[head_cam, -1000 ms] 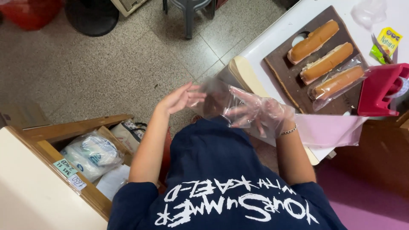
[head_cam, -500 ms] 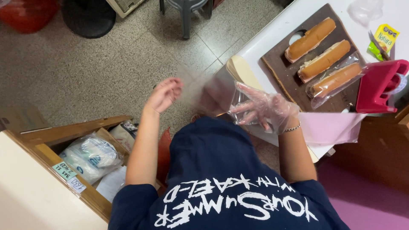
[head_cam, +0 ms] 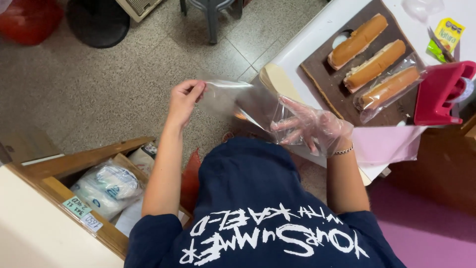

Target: Putting on plastic gloves and individually wrapping long sandwiches in plastic sleeves.

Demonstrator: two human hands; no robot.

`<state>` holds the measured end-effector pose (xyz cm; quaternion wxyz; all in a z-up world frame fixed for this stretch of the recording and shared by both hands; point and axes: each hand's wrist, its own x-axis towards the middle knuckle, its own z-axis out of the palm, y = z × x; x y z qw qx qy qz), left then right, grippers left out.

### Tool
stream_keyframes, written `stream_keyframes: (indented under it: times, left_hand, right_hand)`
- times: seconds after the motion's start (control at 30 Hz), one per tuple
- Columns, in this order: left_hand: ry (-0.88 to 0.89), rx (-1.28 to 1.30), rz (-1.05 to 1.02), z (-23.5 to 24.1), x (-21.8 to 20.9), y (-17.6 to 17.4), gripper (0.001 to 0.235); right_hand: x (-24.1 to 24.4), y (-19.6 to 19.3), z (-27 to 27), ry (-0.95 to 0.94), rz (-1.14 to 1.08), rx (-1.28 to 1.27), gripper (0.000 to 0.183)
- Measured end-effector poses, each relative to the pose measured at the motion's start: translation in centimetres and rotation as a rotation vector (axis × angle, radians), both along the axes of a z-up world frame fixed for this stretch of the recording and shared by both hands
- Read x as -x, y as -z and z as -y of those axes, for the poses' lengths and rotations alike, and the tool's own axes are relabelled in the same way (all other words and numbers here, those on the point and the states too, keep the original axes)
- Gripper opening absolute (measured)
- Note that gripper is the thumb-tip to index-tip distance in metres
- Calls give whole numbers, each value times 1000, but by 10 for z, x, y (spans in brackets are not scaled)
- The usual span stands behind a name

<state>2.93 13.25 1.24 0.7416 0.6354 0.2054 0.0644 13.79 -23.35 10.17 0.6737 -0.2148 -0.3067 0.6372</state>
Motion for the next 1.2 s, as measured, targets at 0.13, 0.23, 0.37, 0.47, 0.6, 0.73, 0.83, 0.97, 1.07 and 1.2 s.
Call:
stream_keyframes:
  times: [0.13,0.23,0.37,0.47,0.6,0.73,0.83,0.97,1.07,1.2]
  left_hand:
    - [-24,1,44,4,-11,-25,6]
    - [6,0,50,9,-25,-38,7]
    - [64,-36,79,17,-49,-59,10]
    - [133,-102,89,30,-72,-67,11]
    - [243,-107,77,53,-113,-71,11]
    - [354,-134,109,78,-159,-68,11]
    - [457,-145,139,105,-192,-76,11]
    - [592,-142,155,139,-223,-70,12]
    - [718,-100,151,160,-242,-71,14]
    - [867,-98,150,179,-268,-64,14]
  right_hand:
    - [-3,6,18,23,-52,15,110]
    - [-7,7,29,47,-79,21,113]
    - [-11,0,40,114,19,75,113]
    - [-15,-12,54,228,194,171,113]
    - [-24,-3,76,376,256,138,110]
    - [-27,8,102,548,355,100,115]
    - [-24,9,118,705,364,102,109]
    - [-2,0,138,960,335,274,107]
    - [21,8,138,1171,35,319,98]
    - [39,12,123,1380,-83,419,85]
